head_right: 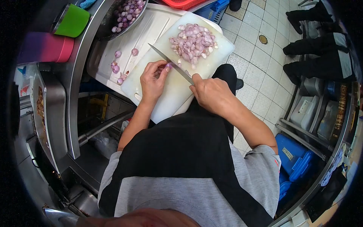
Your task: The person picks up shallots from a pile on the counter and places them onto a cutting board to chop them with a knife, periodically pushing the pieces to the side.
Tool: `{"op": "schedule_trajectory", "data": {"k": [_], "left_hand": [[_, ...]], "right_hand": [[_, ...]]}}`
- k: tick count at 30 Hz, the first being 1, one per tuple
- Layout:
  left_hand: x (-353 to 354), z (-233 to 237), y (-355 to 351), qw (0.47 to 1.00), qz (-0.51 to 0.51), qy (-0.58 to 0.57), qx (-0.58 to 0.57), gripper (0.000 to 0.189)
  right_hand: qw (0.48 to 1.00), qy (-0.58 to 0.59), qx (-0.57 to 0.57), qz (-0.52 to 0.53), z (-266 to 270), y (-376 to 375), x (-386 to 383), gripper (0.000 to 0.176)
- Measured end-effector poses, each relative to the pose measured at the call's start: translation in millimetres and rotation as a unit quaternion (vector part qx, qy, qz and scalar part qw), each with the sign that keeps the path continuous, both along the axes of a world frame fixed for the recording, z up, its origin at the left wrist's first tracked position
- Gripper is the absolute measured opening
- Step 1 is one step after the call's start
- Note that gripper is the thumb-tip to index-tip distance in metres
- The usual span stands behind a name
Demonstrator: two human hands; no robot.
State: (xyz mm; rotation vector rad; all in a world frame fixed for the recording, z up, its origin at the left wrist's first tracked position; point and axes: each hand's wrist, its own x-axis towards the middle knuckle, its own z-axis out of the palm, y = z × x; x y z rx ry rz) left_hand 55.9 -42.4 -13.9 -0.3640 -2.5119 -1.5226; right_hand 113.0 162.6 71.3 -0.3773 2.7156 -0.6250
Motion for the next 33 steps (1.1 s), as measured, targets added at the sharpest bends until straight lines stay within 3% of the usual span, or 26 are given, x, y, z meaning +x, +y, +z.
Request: {"op": "schedule_trajectory", "data": {"k": [5, 8, 14, 26, 33], "left_hand": [[1.3, 1.9, 0.8, 1.000, 0.001, -0.005, 0.006, 0.016], [1.4, -0.7, 1.0, 1.000, 0.002, 0.001, 0.018, 0.016], [1.1, -2.5, 0.2, 1.000, 0.004, 0.002, 0.016, 0.016], [2.6, 2.4, -0.1, 1.000, -0.003, -0.021, -0.002, 0.018], [1.9, -1.0, 1.4, 1.000, 0.010, 0.009, 0.013, 0.016]], "right_hand": [[0.998, 0.030, -0.050, -0.013, -45.8, -17.1, -14.6, 0.025], [0.997, 0.026, -0.069, -0.026, -46.9, -22.2, -28.7, 0.025], [1.000, 0.003, -0.019, -0.013, -1.2, -7.4, -10.7, 0.025], [0.997, 0.031, -0.063, -0.015, -44.3, -25.2, -28.5, 0.025], [1.000, 0.004, -0.023, -0.012, 0.2, -9.9, -9.1, 0.026]]}}
